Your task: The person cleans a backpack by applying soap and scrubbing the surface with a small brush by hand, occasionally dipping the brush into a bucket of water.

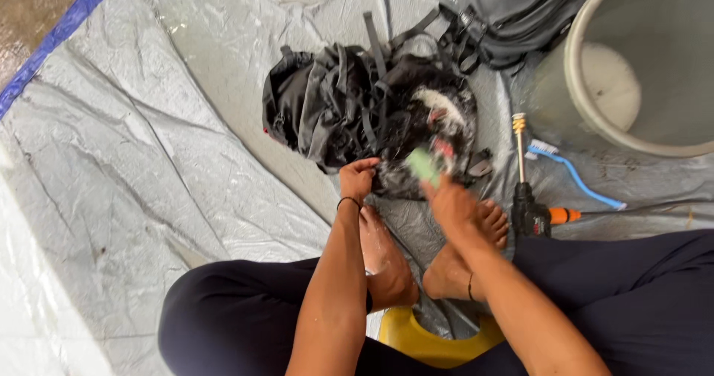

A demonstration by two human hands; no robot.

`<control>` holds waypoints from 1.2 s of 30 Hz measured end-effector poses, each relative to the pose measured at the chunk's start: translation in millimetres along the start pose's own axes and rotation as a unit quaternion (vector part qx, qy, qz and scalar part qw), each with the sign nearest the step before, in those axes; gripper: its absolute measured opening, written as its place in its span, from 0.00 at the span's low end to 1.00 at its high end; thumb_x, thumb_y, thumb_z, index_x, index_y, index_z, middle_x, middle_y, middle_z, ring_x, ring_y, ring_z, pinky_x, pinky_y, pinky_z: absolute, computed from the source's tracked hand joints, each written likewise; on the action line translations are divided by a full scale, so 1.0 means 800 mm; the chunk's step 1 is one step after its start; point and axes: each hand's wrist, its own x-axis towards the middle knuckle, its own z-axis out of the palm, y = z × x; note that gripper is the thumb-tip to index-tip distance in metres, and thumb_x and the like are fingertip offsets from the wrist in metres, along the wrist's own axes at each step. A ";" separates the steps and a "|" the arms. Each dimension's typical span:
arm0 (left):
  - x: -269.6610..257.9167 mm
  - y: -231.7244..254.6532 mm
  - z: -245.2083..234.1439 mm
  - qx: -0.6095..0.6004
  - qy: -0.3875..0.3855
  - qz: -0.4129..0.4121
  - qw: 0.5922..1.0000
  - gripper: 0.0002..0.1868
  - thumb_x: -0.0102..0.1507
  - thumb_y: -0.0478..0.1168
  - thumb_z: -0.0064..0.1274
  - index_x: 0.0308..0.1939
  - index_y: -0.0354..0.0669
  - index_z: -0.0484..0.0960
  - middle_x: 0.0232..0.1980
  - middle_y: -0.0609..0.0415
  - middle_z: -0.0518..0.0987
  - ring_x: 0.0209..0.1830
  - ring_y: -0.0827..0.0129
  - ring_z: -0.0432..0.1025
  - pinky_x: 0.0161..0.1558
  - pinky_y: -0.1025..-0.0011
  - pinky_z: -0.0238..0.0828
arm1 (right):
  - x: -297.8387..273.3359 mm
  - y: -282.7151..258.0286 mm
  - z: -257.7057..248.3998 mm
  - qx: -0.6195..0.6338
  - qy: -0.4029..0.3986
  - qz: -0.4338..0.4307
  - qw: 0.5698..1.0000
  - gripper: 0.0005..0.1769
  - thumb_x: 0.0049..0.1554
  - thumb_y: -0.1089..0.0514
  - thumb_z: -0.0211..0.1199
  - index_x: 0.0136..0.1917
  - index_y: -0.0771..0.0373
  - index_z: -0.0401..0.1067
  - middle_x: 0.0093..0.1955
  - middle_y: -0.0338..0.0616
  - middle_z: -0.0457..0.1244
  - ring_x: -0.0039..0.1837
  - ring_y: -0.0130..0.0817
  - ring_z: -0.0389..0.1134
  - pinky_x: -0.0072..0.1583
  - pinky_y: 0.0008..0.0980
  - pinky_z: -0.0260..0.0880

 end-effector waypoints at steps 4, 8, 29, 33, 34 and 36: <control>-0.002 0.010 0.007 0.046 0.013 0.003 0.999 0.09 0.56 0.50 0.66 0.39 0.59 0.94 0.34 0.58 0.86 0.39 0.66 0.81 0.46 0.62 0.78 | 0.025 0.038 -0.008 0.097 -0.175 -0.072 0.977 0.35 0.64 0.21 0.46 0.53 0.52 0.73 0.42 0.52 0.74 0.49 0.58 0.79 0.52 0.61 0.77; -0.032 0.013 0.002 0.151 -0.008 0.077 0.986 0.25 0.58 0.54 0.74 0.47 0.43 0.80 0.44 0.40 0.86 0.52 0.39 0.82 0.52 0.44 0.78 | 0.029 0.060 -0.023 0.062 -0.164 0.047 0.983 0.36 0.67 0.22 0.49 0.54 0.56 0.70 0.41 0.54 0.73 0.48 0.59 0.79 0.49 0.59 0.78; -0.083 0.006 0.018 0.472 0.035 0.169 0.865 0.58 0.61 0.55 0.68 0.87 0.68 0.46 0.67 0.39 0.66 0.64 0.42 0.72 0.59 0.47 0.75 | 0.113 0.060 -0.056 -0.028 -0.109 -0.238 0.965 0.39 0.67 0.24 0.45 0.52 0.61 0.75 0.32 0.49 0.69 0.35 0.48 0.75 0.39 0.48 0.72; -0.080 0.010 0.012 0.364 -0.047 0.162 0.916 0.67 0.52 0.45 0.70 0.88 0.71 0.44 0.66 0.36 0.66 0.66 0.29 0.71 0.61 0.38 0.76 | 0.077 0.006 -0.055 0.090 -0.185 -0.060 0.977 0.42 0.68 0.23 0.44 0.51 0.65 0.74 0.37 0.54 0.69 0.42 0.56 0.77 0.39 0.51 0.75; -0.077 0.010 0.013 0.363 -0.049 0.164 0.916 0.67 0.52 0.45 0.70 0.88 0.71 0.44 0.66 0.36 0.66 0.66 0.29 0.71 0.61 0.38 0.76 | 0.065 -0.002 -0.049 0.089 -0.184 -0.058 0.977 0.42 0.68 0.23 0.44 0.51 0.65 0.74 0.37 0.54 0.69 0.42 0.56 0.77 0.39 0.51 0.75; -0.073 0.004 0.013 0.240 -0.044 0.126 0.962 0.60 0.50 0.42 0.65 0.85 0.72 0.55 0.70 0.29 0.64 0.67 0.25 0.70 0.64 0.39 0.73 | 0.034 -0.021 -0.035 0.122 -0.200 -0.209 0.949 0.40 0.65 0.25 0.50 0.51 0.65 0.77 0.37 0.59 0.71 0.42 0.59 0.77 0.42 0.55 0.76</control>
